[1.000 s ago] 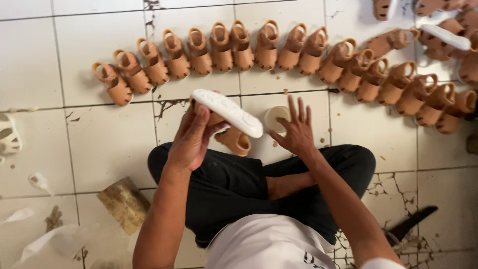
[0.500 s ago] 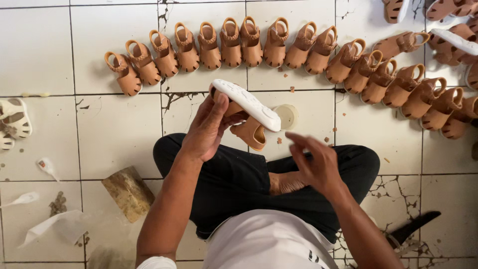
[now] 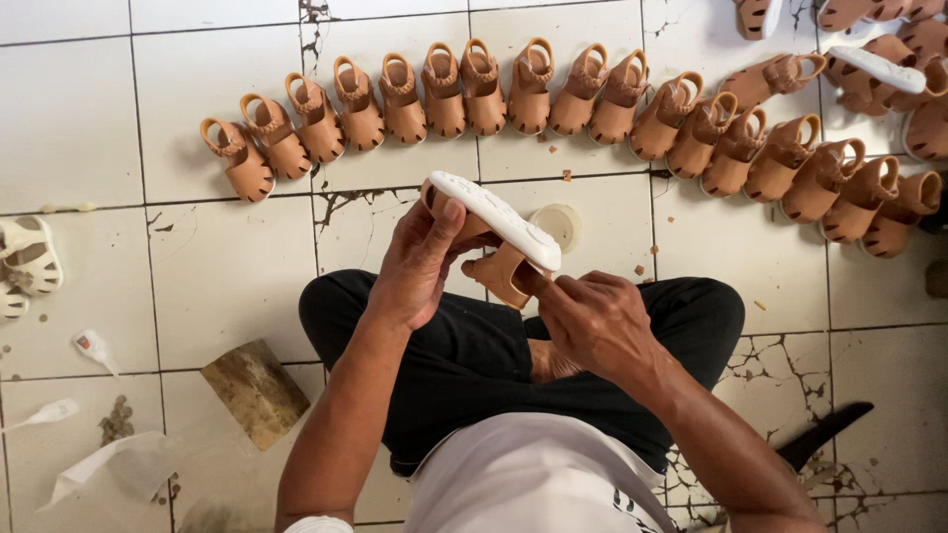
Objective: The person sits on the floor and assembles small sandals by pressing white soles onto tan uppers. They handle each sandal individually, aligning the sole and upper, then placing the finished unit in a row on the floor.
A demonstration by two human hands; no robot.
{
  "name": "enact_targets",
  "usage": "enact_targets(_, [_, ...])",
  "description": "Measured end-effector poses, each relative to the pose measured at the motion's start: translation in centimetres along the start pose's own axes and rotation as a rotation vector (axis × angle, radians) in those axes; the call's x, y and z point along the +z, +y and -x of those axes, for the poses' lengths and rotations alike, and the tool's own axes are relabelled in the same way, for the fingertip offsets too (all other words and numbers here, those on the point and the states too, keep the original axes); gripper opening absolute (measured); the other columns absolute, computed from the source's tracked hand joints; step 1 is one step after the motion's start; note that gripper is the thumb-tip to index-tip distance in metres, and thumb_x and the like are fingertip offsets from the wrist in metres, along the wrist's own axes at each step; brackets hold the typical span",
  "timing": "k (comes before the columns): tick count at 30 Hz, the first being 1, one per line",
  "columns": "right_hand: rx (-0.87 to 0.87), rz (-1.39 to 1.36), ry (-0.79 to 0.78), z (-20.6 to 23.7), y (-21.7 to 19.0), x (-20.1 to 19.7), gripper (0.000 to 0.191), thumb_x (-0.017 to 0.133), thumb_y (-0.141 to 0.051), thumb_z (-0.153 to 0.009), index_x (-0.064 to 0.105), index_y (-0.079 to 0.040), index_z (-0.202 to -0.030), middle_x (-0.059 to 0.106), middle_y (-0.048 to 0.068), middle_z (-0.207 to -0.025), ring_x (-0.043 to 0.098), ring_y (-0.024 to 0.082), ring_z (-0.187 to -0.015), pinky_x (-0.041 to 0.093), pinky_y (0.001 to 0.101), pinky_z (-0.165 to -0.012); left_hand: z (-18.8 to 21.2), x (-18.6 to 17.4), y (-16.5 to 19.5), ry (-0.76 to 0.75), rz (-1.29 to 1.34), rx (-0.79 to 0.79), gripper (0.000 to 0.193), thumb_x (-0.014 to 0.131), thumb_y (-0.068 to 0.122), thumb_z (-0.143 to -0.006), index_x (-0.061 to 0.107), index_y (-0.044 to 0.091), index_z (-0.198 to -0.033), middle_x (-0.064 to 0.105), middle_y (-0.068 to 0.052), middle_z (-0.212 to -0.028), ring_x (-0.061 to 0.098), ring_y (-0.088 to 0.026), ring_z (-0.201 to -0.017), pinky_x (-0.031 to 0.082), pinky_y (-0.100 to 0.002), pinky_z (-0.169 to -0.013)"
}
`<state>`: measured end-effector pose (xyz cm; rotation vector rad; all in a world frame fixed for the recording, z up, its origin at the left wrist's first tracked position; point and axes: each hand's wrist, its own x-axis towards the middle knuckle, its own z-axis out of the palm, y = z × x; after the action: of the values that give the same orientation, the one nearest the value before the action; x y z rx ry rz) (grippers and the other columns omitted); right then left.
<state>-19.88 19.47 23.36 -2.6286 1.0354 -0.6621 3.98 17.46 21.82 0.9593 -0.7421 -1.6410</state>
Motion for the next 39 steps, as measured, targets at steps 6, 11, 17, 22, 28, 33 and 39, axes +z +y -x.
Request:
enact_targets(6, [-0.009, 0.063, -0.091, 0.0, 0.3, 0.3, 0.013, 0.070, -0.008, -0.089, 0.066, -0.004, -0.100, 0.072, 0.007, -0.076, 0.069, 0.021, -0.057, 0.056, 0.0360, -0.058, -0.1, 0.2, -0.1, -0.002, -0.049, -0.010, 0.066, 0.071, 0.056, -0.091, 0.061, 0.001, -0.126, 0.070, -0.011, -0.117, 0.070, -0.022, -0.114, 0.057, -0.041, -0.102])
enact_targets(11, [-0.004, 0.105, -0.145, -0.1, -0.3, -0.2, 0.021, 0.069, -0.007, -0.088, 0.068, -0.006, -0.109, 0.069, 0.004, -0.066, 0.069, 0.020, -0.053, 0.056, 0.0370, -0.055, -0.1, 0.2, -0.4, 0.011, -0.062, -0.024, 0.068, 0.073, 0.058, -0.089, 0.061, 0.002, -0.126, 0.068, -0.011, -0.117, 0.068, -0.022, -0.116, 0.057, -0.042, -0.105])
enact_targets(17, [-0.016, 0.199, -0.157, -0.6, -0.8, -0.8, 0.027, 0.068, -0.004, -0.085, 0.066, -0.006, -0.112, 0.069, 0.003, -0.068, 0.071, 0.018, -0.057, 0.058, 0.0355, -0.060, -0.1, 0.1, -0.5, 0.020, -0.093, -0.030, 0.070, 0.073, 0.059, -0.087, 0.061, 0.001, -0.127, 0.067, -0.010, -0.119, 0.065, -0.020, -0.118, 0.052, -0.042, -0.107])
enact_targets(22, [-0.042, 0.207, -0.108, -0.7, -0.8, -1.3, 0.030, 0.067, -0.002, -0.085, 0.066, -0.005, -0.116, 0.070, 0.004, -0.070, 0.072, 0.018, -0.059, 0.056, 0.0339, -0.056, -0.1, -0.1, -0.8, 0.041, -0.136, 0.004, 0.070, 0.073, 0.058, -0.088, 0.061, 0.002, -0.129, 0.066, -0.009, -0.121, 0.062, -0.018, -0.122, 0.046, -0.041, -0.114])
enact_targets(28, [-0.028, 0.149, -0.142, -1.0, -0.4, -0.9, 0.026, 0.067, -0.004, -0.085, 0.067, -0.008, -0.110, 0.071, 0.006, -0.070, 0.069, 0.020, -0.055, 0.056, 0.0355, -0.056, -0.3, -0.2, -1.3, 0.018, -0.056, -0.008, 0.066, 0.074, 0.052, -0.090, 0.061, 0.000, -0.128, 0.067, -0.011, -0.122, 0.065, -0.019, -0.118, 0.052, -0.040, -0.109])
enact_targets(33, [-0.008, 0.080, -0.136, -0.3, 0.4, -1.4, 0.037, 0.072, -0.003, -0.082, 0.068, -0.004, -0.119, 0.069, 0.003, -0.064, 0.064, 0.018, -0.048, 0.051, 0.0345, -0.049, -0.2, -0.5, -1.9, 0.039, 0.041, -0.034, 0.063, 0.074, 0.051, -0.092, 0.061, -0.002, -0.125, 0.070, -0.015, -0.116, 0.071, -0.023, -0.108, 0.057, -0.038, -0.099])
enact_targets(39, [-0.098, 0.042, 0.302, 0.2, -0.3, -0.1, 0.055, 0.078, -0.017, -0.082, 0.059, 0.002, -0.130, 0.068, 0.009, -0.083, 0.067, 0.019, -0.068, 0.057, 0.0311, -0.063, -0.2, -0.3, -3.8, 0.153, 0.081, -0.058, 0.070, 0.071, 0.057, -0.089, 0.060, -0.002, -0.126, 0.067, -0.013, -0.117, 0.068, -0.022, -0.109, 0.057, -0.038, -0.096])
